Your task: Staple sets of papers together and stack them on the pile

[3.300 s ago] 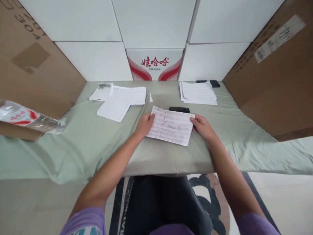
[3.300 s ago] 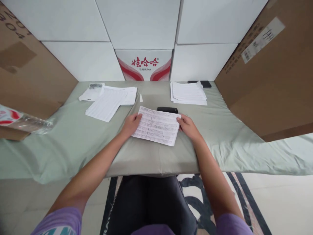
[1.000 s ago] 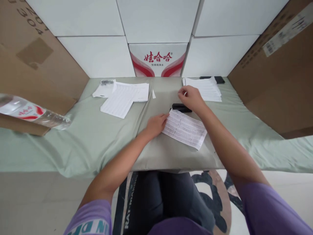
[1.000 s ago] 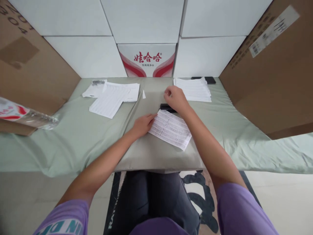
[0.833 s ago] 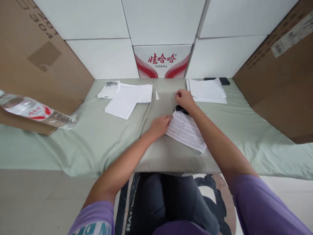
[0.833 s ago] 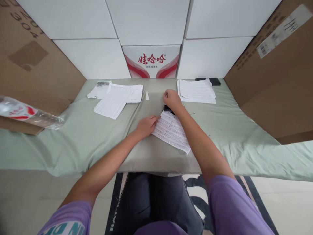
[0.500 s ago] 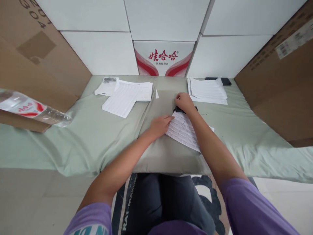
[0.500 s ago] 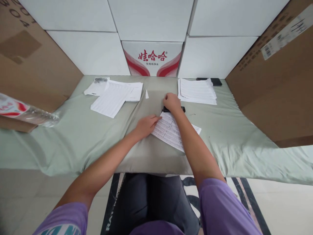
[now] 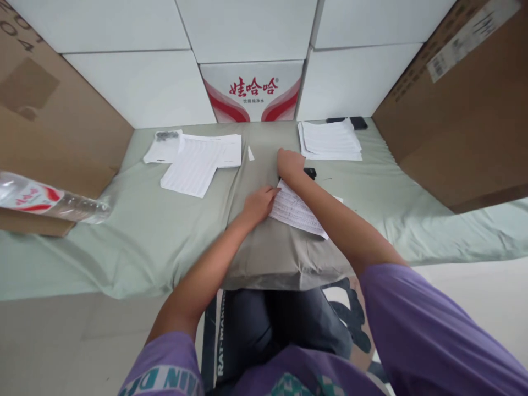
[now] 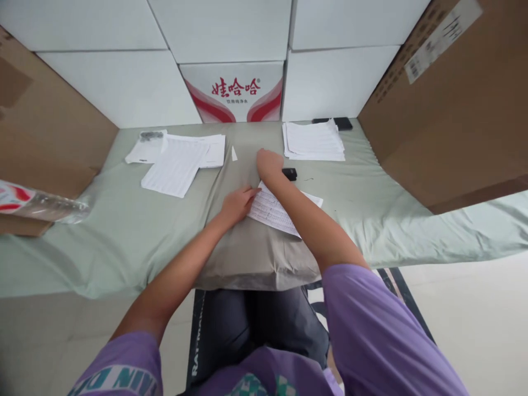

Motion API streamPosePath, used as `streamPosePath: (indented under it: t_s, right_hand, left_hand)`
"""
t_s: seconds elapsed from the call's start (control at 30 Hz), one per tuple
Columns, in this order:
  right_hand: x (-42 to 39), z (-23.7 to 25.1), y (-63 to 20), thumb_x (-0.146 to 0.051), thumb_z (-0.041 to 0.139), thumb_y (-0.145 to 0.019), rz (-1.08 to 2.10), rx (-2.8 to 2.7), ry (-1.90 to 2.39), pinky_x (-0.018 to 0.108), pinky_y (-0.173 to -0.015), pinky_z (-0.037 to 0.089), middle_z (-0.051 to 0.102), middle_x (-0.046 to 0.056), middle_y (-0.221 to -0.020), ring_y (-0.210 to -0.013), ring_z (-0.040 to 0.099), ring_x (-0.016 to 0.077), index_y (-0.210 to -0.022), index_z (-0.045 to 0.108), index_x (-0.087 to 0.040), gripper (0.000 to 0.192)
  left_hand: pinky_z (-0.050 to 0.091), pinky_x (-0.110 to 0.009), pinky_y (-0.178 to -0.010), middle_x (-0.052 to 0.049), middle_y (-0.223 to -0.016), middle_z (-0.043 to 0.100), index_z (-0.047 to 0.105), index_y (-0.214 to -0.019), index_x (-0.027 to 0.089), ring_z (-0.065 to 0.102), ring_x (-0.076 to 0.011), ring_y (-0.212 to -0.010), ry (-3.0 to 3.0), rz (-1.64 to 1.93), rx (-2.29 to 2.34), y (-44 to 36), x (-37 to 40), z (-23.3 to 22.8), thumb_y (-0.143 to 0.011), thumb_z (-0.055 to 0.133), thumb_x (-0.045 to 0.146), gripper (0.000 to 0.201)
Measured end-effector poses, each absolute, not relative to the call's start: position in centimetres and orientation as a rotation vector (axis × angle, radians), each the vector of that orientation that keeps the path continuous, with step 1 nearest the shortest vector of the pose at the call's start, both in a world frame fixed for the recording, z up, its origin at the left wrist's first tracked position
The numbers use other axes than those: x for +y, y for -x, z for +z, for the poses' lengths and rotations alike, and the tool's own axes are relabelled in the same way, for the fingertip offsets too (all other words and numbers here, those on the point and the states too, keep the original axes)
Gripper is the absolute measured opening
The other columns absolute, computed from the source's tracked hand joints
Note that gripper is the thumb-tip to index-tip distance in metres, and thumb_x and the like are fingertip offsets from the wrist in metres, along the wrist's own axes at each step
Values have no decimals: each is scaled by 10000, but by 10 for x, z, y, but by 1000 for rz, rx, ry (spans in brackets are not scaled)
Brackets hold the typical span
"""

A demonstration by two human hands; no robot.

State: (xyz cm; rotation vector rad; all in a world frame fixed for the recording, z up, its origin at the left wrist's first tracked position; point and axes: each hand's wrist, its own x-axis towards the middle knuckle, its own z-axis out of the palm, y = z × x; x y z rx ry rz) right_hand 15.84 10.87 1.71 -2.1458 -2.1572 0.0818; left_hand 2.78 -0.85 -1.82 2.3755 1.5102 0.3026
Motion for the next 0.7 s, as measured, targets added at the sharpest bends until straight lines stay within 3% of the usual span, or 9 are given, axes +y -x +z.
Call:
streamPosePath:
  t_s: [0.57, 0.7]
  right_hand:
    - [101, 13, -169, -92, 304, -955, 162, -2113, 2095, 389, -850, 481, 675, 226, -1102, -1024, 660, 283, -1236, 583, -113, 397]
    - [100, 10, -173, -82, 295, -935, 212, -2058, 2056, 391, -832, 481, 687, 212, -1082, -999, 665, 289, -1209, 599, -122, 410]
  left_hand:
    - [443, -331, -965, -45, -1328, 652, 587, -1360, 253, 605, -213, -1173, -2244, 483, 1485, -21, -8, -16, -1012, 346, 271, 424]
    - [464, -327, -871, -43, -1142, 727, 563, -1379, 250, 652, -217, -1046, -2173, 506, 1532, -22, -8, -13, -997, 397, 337, 425]
